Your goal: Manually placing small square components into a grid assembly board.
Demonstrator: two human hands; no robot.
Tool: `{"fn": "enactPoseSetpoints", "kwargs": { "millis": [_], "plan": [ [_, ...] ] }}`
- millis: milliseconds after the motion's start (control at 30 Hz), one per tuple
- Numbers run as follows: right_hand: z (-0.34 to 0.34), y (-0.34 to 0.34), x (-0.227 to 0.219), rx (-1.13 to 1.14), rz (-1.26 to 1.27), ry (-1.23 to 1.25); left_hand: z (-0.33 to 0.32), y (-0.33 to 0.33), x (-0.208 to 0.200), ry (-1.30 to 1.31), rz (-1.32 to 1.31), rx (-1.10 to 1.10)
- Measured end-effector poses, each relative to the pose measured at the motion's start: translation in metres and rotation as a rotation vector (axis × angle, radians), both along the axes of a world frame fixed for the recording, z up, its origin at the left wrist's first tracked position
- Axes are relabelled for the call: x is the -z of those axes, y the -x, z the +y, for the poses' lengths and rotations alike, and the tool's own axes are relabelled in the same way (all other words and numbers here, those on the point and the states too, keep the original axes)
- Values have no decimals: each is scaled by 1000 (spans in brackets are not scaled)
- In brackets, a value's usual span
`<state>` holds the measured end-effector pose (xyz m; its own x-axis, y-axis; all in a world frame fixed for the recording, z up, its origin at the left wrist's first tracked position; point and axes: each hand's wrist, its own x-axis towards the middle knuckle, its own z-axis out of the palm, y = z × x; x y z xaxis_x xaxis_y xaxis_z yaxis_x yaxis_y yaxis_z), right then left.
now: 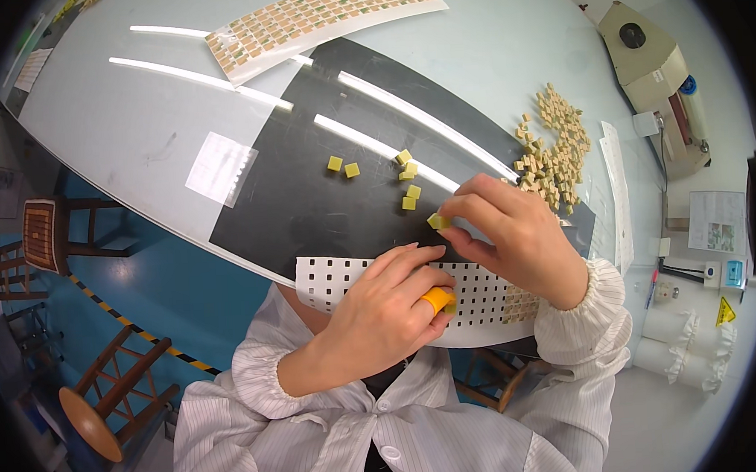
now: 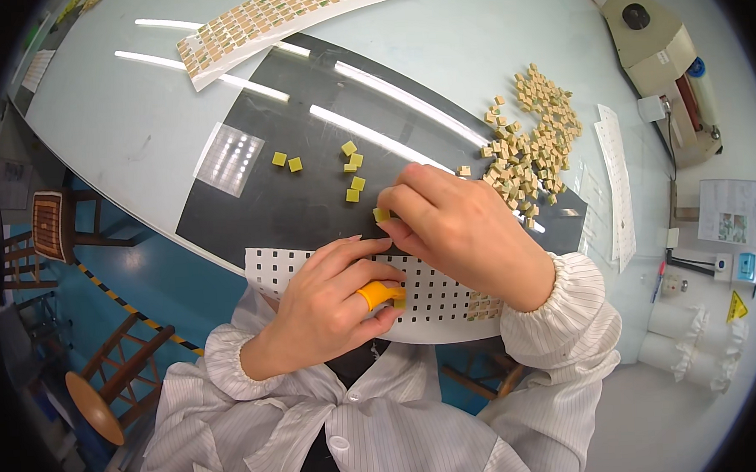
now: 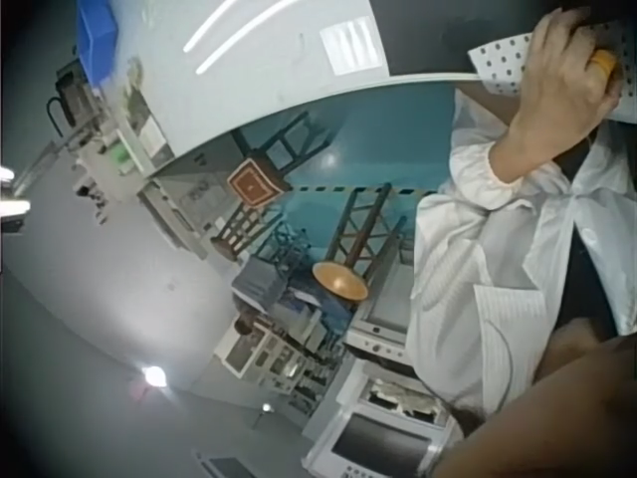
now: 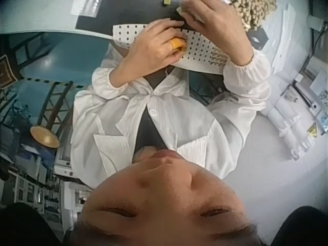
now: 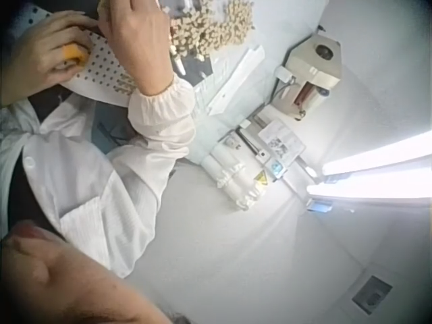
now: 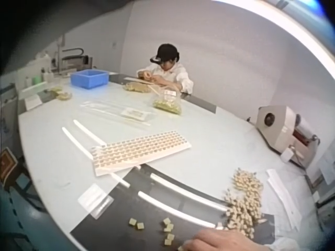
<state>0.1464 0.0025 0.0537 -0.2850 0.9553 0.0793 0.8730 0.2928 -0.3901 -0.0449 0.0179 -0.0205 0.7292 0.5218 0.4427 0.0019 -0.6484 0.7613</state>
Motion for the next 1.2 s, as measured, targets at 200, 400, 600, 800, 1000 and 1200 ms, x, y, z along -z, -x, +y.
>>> {"fn": "enactPoseSetpoints", "kwargs": {
  "millis": [200, 400, 600, 800, 1000, 1200],
  "plan": [
    [6, -4, 1, -158, -169, -25, 0, -1, -1, -15, -6, -10],
    [10, -7, 0, -176, -158, -6, 2, 0, 0, -29, -7, 1],
    [13, -7, 0, -155, -119, 2, 2, 1, -1, -54, -14, 8],
    [17, -1, 6, -84, -30, 51, 1, 1, 0, -59, -5, 9],
    [19, 19, 14, 103, 22, 34, 1, 0, -1, -33, -12, 12],
    [18, 27, 13, 90, -31, -9, 0, 1, 0, -28, -5, 11]
  ]
}}
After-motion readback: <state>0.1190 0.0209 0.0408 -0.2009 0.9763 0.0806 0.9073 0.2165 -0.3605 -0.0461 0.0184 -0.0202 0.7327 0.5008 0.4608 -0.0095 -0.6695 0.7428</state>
